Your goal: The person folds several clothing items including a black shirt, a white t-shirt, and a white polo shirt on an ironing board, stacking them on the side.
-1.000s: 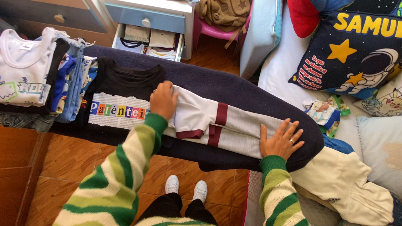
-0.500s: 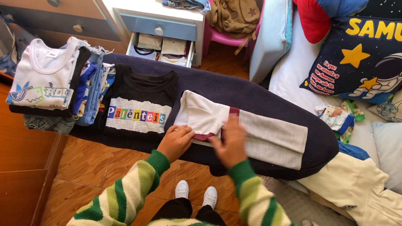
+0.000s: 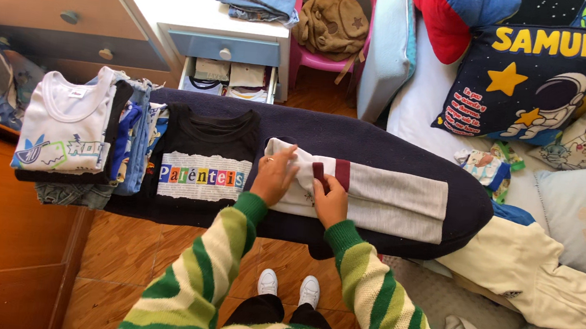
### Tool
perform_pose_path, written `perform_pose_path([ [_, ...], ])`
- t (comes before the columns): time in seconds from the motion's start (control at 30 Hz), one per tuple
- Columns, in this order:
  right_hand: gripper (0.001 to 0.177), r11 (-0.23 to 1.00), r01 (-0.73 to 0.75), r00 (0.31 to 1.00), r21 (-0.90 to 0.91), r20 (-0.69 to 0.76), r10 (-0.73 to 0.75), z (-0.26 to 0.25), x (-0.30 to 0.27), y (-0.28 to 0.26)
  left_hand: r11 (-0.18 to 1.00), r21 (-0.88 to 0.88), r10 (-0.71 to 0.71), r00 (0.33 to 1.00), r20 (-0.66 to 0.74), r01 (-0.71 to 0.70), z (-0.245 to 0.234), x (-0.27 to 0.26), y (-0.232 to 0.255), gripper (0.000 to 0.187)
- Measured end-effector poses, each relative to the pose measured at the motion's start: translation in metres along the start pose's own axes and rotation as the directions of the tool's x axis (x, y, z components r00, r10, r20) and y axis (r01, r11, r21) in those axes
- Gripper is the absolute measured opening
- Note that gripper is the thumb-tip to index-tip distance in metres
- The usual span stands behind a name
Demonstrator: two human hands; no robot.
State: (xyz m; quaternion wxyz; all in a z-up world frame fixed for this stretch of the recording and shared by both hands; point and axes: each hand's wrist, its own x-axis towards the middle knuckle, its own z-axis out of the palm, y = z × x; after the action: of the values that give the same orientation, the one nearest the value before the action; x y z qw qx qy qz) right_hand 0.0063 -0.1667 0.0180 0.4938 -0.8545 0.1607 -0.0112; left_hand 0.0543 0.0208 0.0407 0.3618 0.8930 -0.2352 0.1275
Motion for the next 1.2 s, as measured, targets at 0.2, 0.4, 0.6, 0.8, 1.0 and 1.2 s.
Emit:
perform_pose_path([
  [0.2, 0.029, 0.988, -0.079, 0.993, 0.13, -0.079, 0.09, 0.004, 0.012, 0.03, 0.958, 0.285, -0.06, 0.994, 0.086, 0.033, 0.046, 0.02, -0.064, 0.042],
  [0.4, 0.02, 0.999, 0.022, 0.982, -0.036, -0.184, -0.029, -0.002, 0.009, 0.023, 0.855, 0.498, -0.131, 0.99, -0.061, 0.143, 0.075, 0.013, -0.061, 0.041],
  [0.6, 0.016, 0.977, 0.197, 0.927, -0.087, -0.307, -0.214, -0.038, 0.017, 0.058, 0.968, 0.252, -0.065, 0.97, 0.236, 0.003, 0.054, -0.019, 0.086, 0.092],
  [0.8, 0.021, 0.894, -0.016, 0.691, -0.448, -0.651, -0.315, -0.148, 0.022, 0.141, 0.939, 0.342, -0.102, 0.98, 0.169, 0.038, 0.074, -0.025, 0.106, 0.118],
  [1.0, 0.071, 0.856, -0.389, 0.772, -0.34, -0.627, 0.101, -0.195, 0.007, 0.15, 0.93, 0.367, -0.035, 0.992, 0.125, -0.013, 0.09, -0.042, 0.089, 0.124],
  [1.2, 0.077, 0.847, -0.502, 0.828, -0.176, -0.381, 0.411, -0.226, 0.044, 0.203, 0.933, 0.36, -0.017, 0.991, 0.133, -0.032, 0.092, -0.044, 0.085, 0.128],
])
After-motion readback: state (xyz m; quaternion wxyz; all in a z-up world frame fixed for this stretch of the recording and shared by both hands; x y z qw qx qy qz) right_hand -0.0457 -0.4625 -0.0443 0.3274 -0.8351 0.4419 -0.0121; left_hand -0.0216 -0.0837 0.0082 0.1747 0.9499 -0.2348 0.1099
